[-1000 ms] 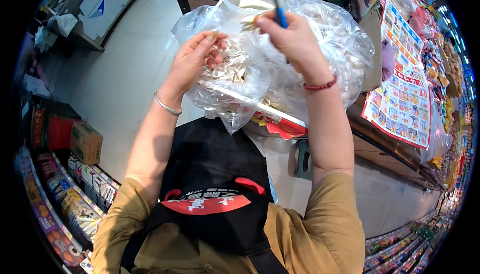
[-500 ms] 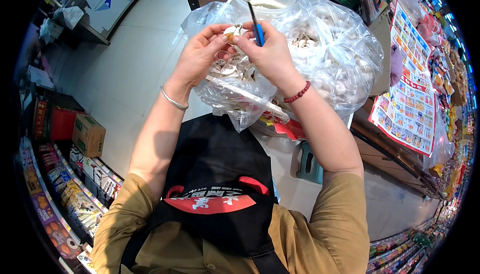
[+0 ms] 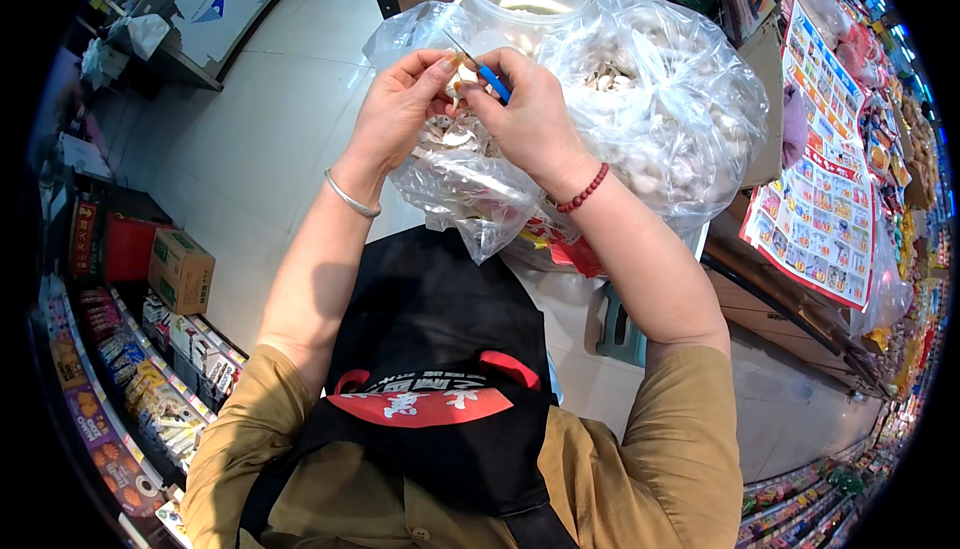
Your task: The person uses a small knife to peel garlic cloves one by one. The peeled cloves are placed into a plastic bag while the skins are discarded into a separate bag. The task is performed continuously at a counter in a retail setting.
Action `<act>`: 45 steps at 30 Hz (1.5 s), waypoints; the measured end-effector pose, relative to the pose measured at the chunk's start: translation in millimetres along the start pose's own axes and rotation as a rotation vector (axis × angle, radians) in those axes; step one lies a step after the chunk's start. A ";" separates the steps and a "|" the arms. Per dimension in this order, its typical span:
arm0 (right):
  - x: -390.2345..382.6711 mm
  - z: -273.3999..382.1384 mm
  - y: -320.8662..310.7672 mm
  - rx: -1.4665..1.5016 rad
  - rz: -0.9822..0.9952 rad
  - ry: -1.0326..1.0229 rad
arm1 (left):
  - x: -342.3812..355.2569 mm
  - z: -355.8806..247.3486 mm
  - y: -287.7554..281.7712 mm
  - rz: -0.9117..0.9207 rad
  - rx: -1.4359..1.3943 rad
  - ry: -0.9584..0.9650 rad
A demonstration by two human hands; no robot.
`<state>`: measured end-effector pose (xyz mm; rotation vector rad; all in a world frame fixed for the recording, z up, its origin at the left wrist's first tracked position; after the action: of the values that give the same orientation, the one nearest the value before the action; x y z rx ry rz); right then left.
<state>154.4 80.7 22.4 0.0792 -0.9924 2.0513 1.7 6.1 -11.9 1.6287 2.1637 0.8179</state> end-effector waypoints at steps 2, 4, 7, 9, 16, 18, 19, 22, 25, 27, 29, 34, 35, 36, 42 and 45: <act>-0.8 0.8 -1.2 -0.004 0.019 0.032 | -0.2 0.2 1.0 -0.011 0.037 0.017; -1.7 1.5 -2.4 0.001 0.033 0.048 | -0.5 0.5 1.2 -0.014 0.066 0.029; -2.4 1.7 -2.9 0.039 0.046 0.051 | -1.1 0.2 0.3 -0.005 0.089 0.034; -2.6 0.6 -2.9 0.088 0.052 0.059 | -1.4 -1.2 0.9 0.005 0.098 0.030; -0.9 -8.8 -1.4 0.270 0.094 0.126 | -1.7 -2.3 -1.3 0.007 0.065 -0.010; 0.6 -9.1 -1.9 0.320 0.088 0.131 | -1.9 -3.6 -1.4 0.016 0.055 -0.025; 1.4 -8.5 -2.1 0.341 0.091 0.150 | -1.8 -4.0 -1.1 0.010 0.049 -0.025; 4.2 -8.1 -1.6 0.438 0.124 0.225 | -1.1 -4.6 -1.6 0.007 0.013 -0.040; 6.3 -10.6 -1.8 0.585 0.200 0.356 | -0.4 -5.5 -4.0 0.036 -0.042 -0.075; 7.1 -8.4 -6.0 0.659 0.255 0.478 | -1.5 -8.6 -1.9 0.050 -0.056 -0.090; 8.2 -14.0 -5.1 0.784 0.281 0.494 | -1.0 -10.4 -0.9 0.007 -0.098 -0.118; 10.9 -17.8 -8.2 0.906 0.280 0.516 | 0.1 -19.5 5.7 -0.075 -0.195 -0.175; 11.1 -16.8 -8.1 0.902 0.282 0.511 | 0.2 -16.7 6.7 -0.100 -0.150 -0.152; 11.2 -16.3 -8.0 0.897 0.285 0.506 | 0.2 -14.4 6.6 -0.126 -0.106 -0.130; 10.8 -15.1 -8.9 0.846 0.254 0.493 | -3.8 -7.9 6.9 -0.039 0.135 -0.063; 10.7 -16.4 -8.9 0.810 0.260 0.491 | -5.9 -7.4 9.4 -0.053 0.167 -0.060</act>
<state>158.3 101.8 20.8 -0.1346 0.1652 2.4228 6.5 0.5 -0.8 1.6429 2.2752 0.5796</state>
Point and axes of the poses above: each hand's wrist, its own x-axis towards the middle knuckle, its own y-axis out of the palm, z = x × y, the point moved 1 cm from there along x, towards the middle knuckle, and after that the axes turned 14 degrees about -x, right-handed, at the moved point
